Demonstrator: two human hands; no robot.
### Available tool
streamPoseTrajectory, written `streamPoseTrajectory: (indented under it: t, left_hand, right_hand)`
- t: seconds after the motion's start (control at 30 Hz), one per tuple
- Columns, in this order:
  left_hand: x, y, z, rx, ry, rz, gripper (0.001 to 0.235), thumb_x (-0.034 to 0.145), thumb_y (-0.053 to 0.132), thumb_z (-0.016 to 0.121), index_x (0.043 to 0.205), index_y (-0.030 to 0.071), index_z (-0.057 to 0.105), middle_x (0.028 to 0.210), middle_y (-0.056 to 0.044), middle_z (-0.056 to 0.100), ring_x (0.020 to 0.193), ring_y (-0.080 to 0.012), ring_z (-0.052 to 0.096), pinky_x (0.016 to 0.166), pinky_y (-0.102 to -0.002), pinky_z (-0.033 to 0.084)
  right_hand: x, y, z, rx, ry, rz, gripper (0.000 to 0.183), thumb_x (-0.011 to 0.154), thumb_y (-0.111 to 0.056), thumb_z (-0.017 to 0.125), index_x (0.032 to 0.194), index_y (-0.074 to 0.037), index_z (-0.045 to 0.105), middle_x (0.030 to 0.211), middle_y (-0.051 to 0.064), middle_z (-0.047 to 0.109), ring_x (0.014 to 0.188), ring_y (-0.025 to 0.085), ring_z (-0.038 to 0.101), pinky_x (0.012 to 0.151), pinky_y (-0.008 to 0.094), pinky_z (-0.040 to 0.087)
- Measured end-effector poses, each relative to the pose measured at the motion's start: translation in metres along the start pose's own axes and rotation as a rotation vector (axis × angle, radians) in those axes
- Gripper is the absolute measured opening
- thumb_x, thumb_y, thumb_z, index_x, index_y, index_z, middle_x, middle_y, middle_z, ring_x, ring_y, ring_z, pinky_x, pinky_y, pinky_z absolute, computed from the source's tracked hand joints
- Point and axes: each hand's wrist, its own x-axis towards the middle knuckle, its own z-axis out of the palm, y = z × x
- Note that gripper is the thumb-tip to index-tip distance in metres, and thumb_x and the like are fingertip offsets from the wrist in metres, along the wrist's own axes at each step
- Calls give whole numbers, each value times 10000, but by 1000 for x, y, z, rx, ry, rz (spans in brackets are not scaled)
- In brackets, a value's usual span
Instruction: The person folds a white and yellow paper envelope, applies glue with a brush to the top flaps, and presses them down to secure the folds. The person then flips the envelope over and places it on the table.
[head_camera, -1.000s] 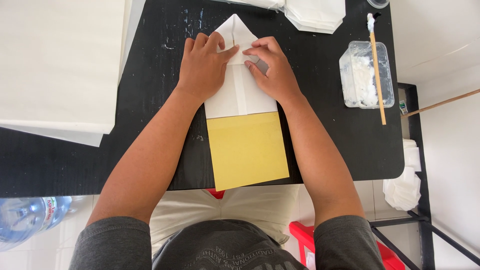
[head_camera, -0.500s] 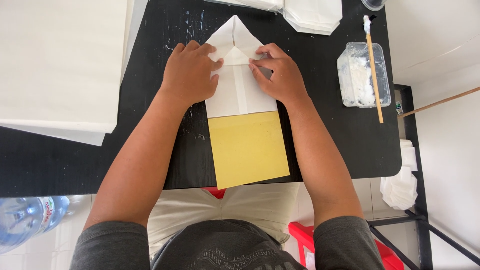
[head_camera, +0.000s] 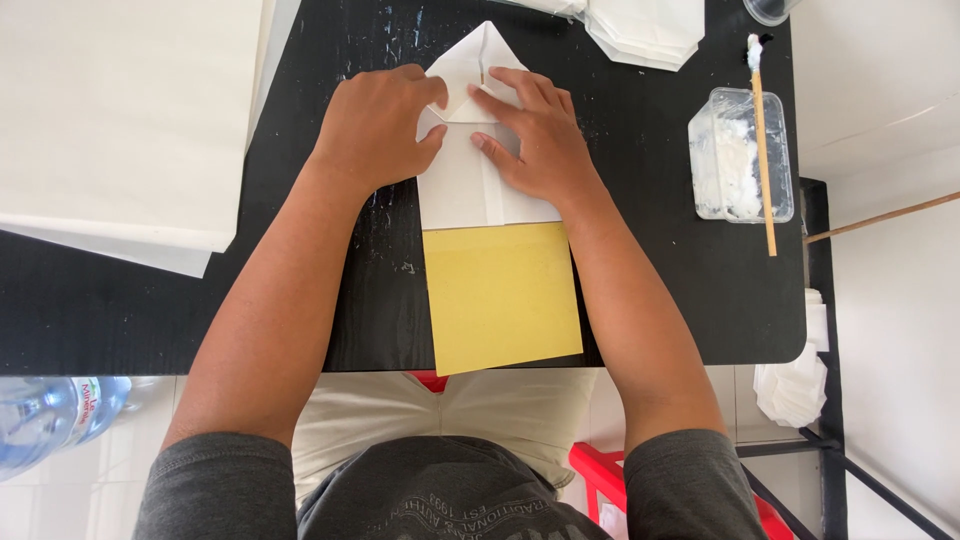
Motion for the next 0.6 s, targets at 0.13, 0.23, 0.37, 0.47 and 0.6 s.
streamPoseTrajectory:
  t: [0.13, 0.23, 0.37, 0.47, 0.6]
  left_hand:
    - [-1, 0, 5, 79, -28, 25, 337, 927, 394, 715, 1239, 287, 785, 1070, -7, 661, 831, -275, 683, 571, -457, 534]
    - [-3, 0, 8, 144, -22, 48, 307, 877, 418, 720, 1166, 376, 814, 1068, 34, 629, 823, -239, 650, 514, -424, 504]
    - [-4, 0, 6, 129, -67, 30, 254, 866, 406, 693, 1070, 348, 833, 1158, 74, 669, 809, -230, 677, 538, -431, 488]
    - [-2, 3, 5, 76, -47, -24, 214, 896, 368, 658, 929, 265, 843, 1128, 59, 725, 727, -266, 693, 556, -447, 498]
    - [1, 3, 19, 147, 70, -24, 288, 951, 314, 612, 716, 193, 726, 688, 18, 642, 519, -249, 578, 451, -379, 429]
  right_hand:
    - [-4, 8, 1, 6, -4, 50, 426, 1079, -359, 581, 1492, -255, 592, 1565, 72, 449, 1429, 301, 381, 1084, 497, 339]
    - [-7, 10, -2, 28, -63, 153, 435, 1096, -397, 539, 1514, -279, 562, 1635, 54, 369, 1493, 337, 300, 1141, 554, 287]
    - [-16, 17, -5, 35, -12, 190, 389, 1089, -390, 558, 1443, -255, 648, 1611, 50, 410, 1457, 342, 335, 1122, 549, 307]
    - [-21, 18, -8, 19, 116, 146, 325, 1080, -359, 596, 1294, -174, 757, 1513, 53, 527, 1381, 320, 431, 1064, 523, 361]
    - [-19, 14, -11, 31, 204, 89, 378, 1070, -316, 625, 1364, -86, 686, 1403, 84, 630, 1286, 288, 542, 1024, 490, 433]
